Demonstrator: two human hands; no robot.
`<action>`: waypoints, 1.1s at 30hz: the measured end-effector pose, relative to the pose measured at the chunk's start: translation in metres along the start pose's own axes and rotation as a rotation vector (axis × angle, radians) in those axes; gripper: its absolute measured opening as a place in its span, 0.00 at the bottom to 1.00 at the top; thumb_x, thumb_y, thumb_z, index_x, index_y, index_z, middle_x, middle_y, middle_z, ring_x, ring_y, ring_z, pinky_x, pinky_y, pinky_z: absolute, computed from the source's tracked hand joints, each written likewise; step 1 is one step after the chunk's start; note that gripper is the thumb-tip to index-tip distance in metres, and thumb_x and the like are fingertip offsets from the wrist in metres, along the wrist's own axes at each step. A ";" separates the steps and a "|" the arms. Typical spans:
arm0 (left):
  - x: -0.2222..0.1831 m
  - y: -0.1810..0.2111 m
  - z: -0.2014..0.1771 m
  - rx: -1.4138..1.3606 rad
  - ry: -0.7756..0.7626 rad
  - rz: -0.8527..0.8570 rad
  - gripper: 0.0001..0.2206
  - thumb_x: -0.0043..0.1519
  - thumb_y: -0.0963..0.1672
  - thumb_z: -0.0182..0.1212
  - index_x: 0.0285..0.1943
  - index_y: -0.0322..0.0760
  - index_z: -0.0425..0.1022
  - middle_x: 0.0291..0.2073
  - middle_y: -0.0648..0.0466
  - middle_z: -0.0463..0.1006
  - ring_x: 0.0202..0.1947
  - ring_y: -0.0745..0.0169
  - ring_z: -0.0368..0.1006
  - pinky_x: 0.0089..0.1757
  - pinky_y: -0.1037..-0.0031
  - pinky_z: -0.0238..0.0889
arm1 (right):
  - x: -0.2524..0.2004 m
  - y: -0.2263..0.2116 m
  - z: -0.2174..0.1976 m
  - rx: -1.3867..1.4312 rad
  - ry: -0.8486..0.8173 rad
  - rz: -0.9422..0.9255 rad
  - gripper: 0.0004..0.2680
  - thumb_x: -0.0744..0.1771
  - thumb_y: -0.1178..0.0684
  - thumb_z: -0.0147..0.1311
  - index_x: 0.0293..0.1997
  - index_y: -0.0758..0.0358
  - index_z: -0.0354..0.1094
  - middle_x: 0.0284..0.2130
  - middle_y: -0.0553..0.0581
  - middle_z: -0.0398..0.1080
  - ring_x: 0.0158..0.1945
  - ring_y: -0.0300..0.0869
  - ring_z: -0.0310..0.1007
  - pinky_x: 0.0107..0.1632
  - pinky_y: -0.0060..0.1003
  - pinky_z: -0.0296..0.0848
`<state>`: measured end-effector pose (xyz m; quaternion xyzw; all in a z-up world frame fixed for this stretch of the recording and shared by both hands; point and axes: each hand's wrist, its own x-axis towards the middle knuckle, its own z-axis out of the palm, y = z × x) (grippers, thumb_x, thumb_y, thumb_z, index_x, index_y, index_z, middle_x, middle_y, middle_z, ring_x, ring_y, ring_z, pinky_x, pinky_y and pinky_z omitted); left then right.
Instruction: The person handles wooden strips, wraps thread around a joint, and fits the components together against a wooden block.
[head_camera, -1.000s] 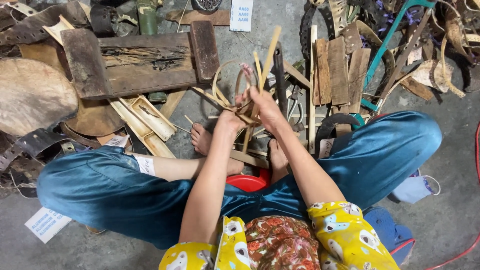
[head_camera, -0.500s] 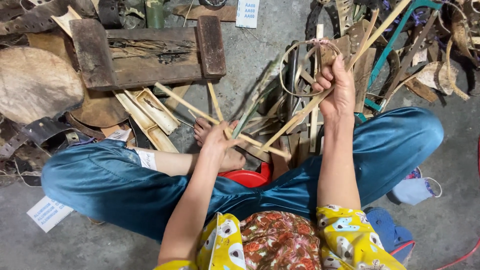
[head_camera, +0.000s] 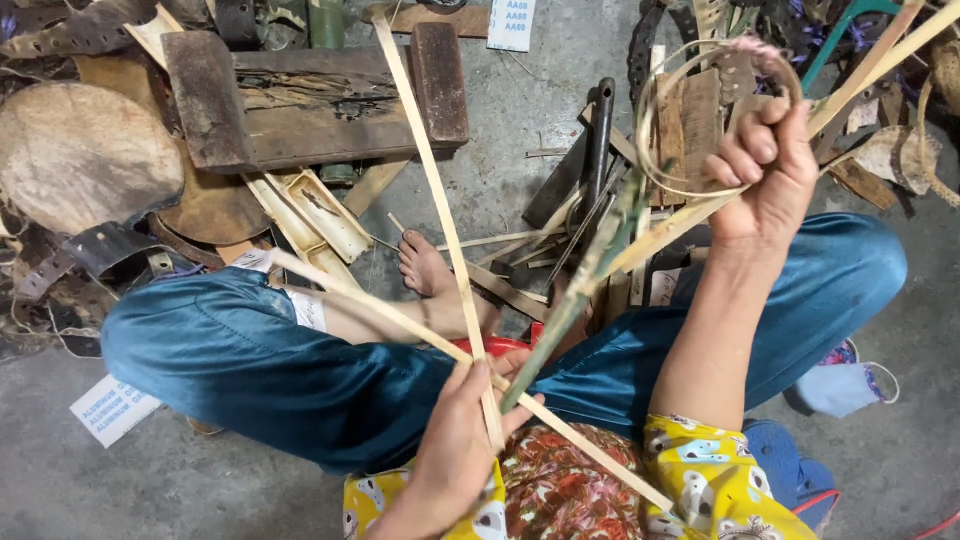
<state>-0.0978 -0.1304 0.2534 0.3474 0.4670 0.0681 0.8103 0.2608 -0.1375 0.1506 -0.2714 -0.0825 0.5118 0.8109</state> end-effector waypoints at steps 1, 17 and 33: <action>-0.003 0.009 0.009 -0.320 0.199 -0.163 0.14 0.67 0.40 0.47 0.58 0.23 0.67 0.58 0.36 0.73 0.62 0.47 0.73 0.62 0.52 0.68 | -0.002 -0.001 0.001 -0.012 0.012 -0.049 0.09 0.73 0.47 0.52 0.43 0.57 0.76 0.23 0.41 0.65 0.21 0.27 0.59 0.26 0.20 0.59; 0.245 -0.046 -0.051 -0.024 0.308 0.603 0.14 0.70 0.42 0.55 0.64 0.47 0.71 0.69 0.48 0.64 0.74 0.37 0.49 0.65 0.33 0.39 | 0.011 0.047 -0.013 -0.470 0.109 -0.422 0.12 0.69 0.31 0.48 0.46 0.43 0.64 0.30 0.44 0.67 0.38 0.38 0.74 0.60 0.43 0.79; 0.332 -0.077 -0.089 1.036 0.293 0.858 0.23 0.59 0.38 0.60 0.64 0.49 0.66 0.58 0.56 0.76 0.63 0.54 0.68 0.66 0.31 0.31 | 0.029 0.177 0.010 -0.571 -0.034 -0.143 0.10 0.72 0.43 0.49 0.57 0.50 0.61 0.50 0.55 0.74 0.55 0.39 0.75 0.59 0.36 0.71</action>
